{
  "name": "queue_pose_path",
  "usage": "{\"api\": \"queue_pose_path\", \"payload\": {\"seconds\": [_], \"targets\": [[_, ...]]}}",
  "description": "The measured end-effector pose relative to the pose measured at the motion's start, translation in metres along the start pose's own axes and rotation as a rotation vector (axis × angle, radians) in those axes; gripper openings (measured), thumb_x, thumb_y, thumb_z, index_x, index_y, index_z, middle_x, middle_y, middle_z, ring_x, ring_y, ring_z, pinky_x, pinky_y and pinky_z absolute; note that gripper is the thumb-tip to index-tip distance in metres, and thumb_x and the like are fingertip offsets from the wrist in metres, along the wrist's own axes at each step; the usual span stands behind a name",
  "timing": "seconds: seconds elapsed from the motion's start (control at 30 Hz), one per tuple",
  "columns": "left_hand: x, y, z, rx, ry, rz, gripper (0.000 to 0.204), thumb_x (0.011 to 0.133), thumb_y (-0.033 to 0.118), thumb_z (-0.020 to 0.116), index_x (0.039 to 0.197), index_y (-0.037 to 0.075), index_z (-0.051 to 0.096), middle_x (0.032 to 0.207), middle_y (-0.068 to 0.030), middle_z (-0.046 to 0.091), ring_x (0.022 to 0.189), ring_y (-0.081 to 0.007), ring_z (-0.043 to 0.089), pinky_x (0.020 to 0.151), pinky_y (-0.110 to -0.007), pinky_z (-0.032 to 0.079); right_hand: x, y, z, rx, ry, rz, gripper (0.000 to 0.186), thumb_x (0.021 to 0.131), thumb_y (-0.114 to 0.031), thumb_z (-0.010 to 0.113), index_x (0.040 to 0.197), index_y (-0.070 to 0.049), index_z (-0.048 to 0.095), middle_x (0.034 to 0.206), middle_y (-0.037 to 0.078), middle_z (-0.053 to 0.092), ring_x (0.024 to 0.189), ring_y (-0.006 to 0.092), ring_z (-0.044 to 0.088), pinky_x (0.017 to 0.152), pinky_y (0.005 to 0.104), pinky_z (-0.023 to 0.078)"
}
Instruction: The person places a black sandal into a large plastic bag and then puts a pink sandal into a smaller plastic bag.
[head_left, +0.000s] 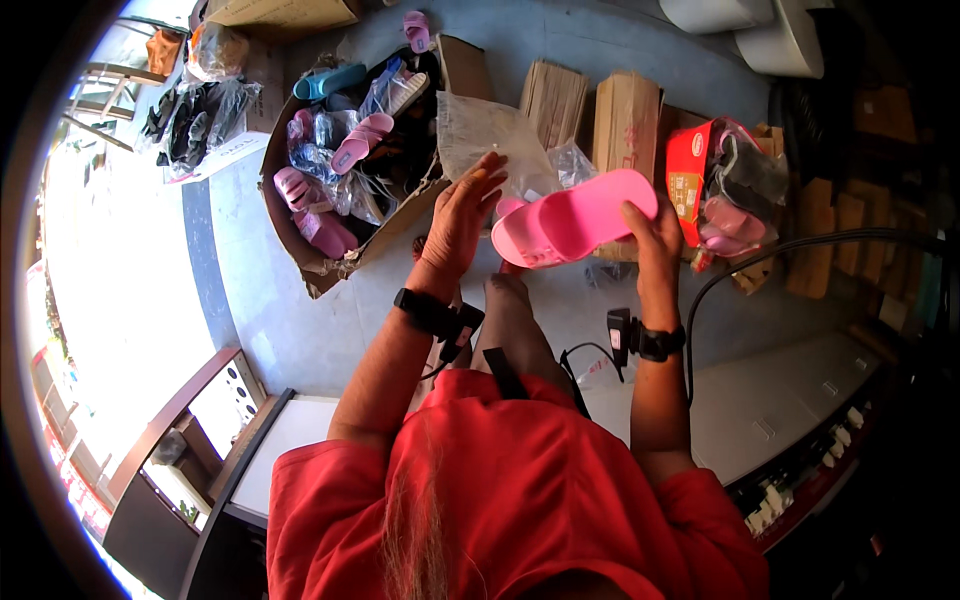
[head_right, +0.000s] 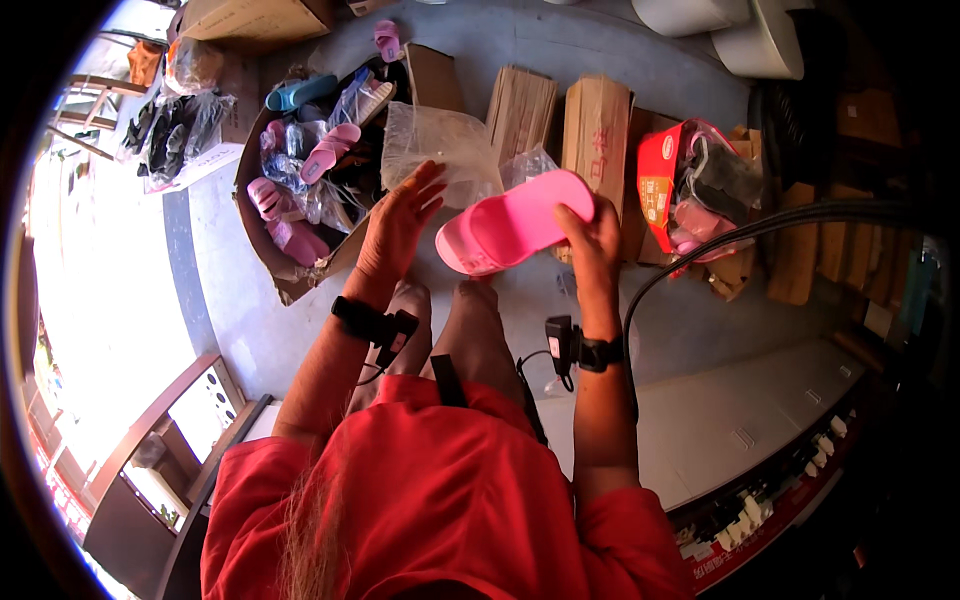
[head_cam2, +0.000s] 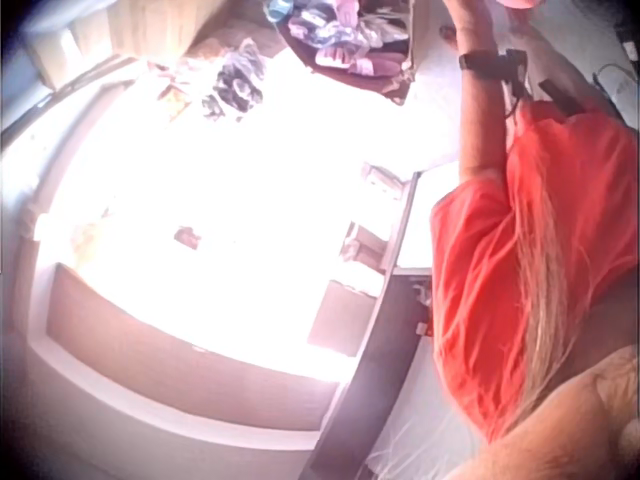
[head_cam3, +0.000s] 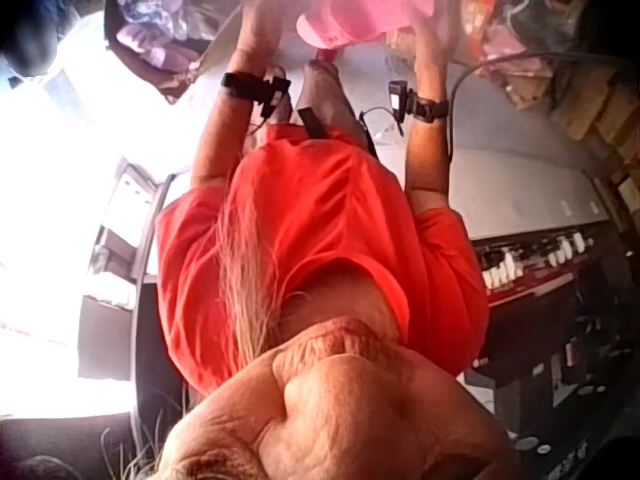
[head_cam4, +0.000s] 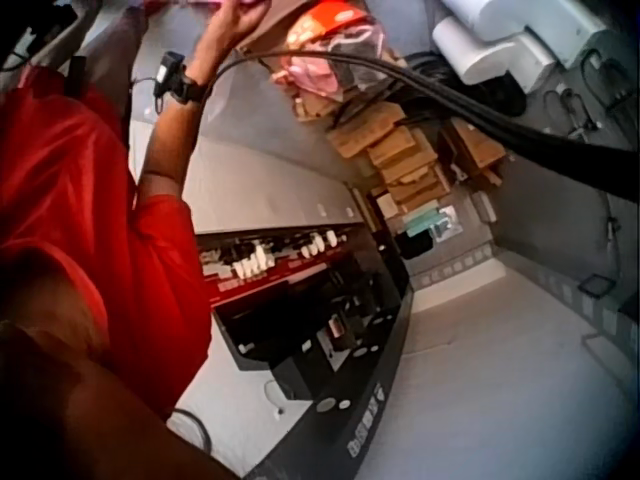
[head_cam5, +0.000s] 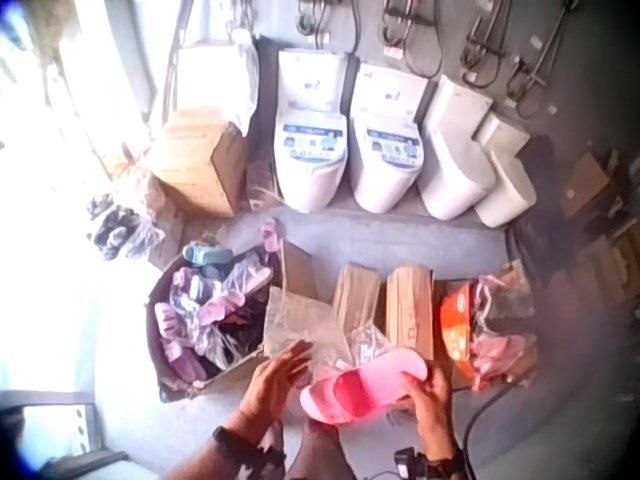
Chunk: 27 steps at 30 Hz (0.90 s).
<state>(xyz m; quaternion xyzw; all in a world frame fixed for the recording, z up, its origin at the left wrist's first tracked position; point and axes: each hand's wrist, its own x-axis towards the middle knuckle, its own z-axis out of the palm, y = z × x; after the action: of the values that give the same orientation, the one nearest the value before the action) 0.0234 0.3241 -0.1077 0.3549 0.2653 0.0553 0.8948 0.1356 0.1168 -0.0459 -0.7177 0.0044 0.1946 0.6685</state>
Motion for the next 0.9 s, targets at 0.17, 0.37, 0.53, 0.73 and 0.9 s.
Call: {"api": "queue_pose_path", "payload": {"seconds": [0.17, 0.37, 0.53, 0.73, 0.9], "targets": [[0.002, 0.012, 0.006, 0.042, 0.07, 0.003, 0.059, 0.088, 0.037, 0.05, 0.138, 0.008, 0.039, 0.141, -0.0052, 0.041, 0.125, -0.0225, 0.042, 0.105, -0.04, 0.022, -0.019, 0.011, -0.038, 0.142, 0.167, 0.144, 0.03, 0.086, -0.017, 0.06, 0.112, -0.003, 0.055, 0.102, 0.006, 0.061, 0.083, 0.0148, 0.062, 0.066, 0.027, 0.053], [-0.003, 0.007, 0.015, 0.022, 0.032, 0.03, 0.061, 0.086, 0.036, 0.053, 0.139, 0.008, 0.038, 0.143, -0.0044, 0.039, 0.129, -0.0218, 0.037, 0.105, -0.042, 0.021, -0.042, 0.019, -0.033, 0.385, 0.291, 0.258, 0.025, 0.086, -0.017, 0.061, 0.107, -0.005, 0.057, 0.101, 0.004, 0.062, 0.086, 0.0133, 0.061, 0.068, 0.0281, 0.053], [-0.01, -0.001, 0.026, 0.003, -0.008, 0.037, 0.062, 0.085, 0.034, 0.053, 0.139, 0.007, 0.038, 0.143, -0.0047, 0.039, 0.129, -0.0221, 0.035, 0.104, -0.041, 0.021, -0.063, 0.039, -0.026, 0.519, 0.304, 0.284, 0.027, 0.085, -0.011, 0.06, 0.111, -0.006, 0.054, 0.106, 0.004, 0.059, 0.094, 0.0151, 0.06, 0.077, 0.0344, 0.055], [-0.01, -0.02, 0.037, -0.218, -0.1, 0.019, 0.053, 0.087, 0.026, 0.053, 0.136, 0.007, 0.042, 0.139, -0.005, 0.043, 0.118, -0.0183, 0.045, 0.097, -0.036, 0.035, -0.077, 0.05, -0.009, 0.642, 0.305, 0.29, 0.028, 0.086, -0.011, 0.06, 0.112, -0.005, 0.054, 0.107, 0.005, 0.059, 0.096, 0.0157, 0.059, 0.084, 0.0359, 0.053], [-0.023, -0.023, 0.055, -0.417, -0.116, -0.064, 0.049, 0.087, 0.022, 0.053, 0.133, 0.006, 0.044, 0.136, -0.0042, 0.046, 0.117, -0.0206, 0.047, 0.096, -0.035, 0.037, -0.078, 0.049, 0.001, 0.825, 0.28, 0.352, 0.024, 0.084, -0.006, 0.062, 0.107, -0.002, 0.056, 0.1, 0.005, 0.061, 0.091, 0.0156, 0.06, 0.09, 0.033, 0.051]]}}
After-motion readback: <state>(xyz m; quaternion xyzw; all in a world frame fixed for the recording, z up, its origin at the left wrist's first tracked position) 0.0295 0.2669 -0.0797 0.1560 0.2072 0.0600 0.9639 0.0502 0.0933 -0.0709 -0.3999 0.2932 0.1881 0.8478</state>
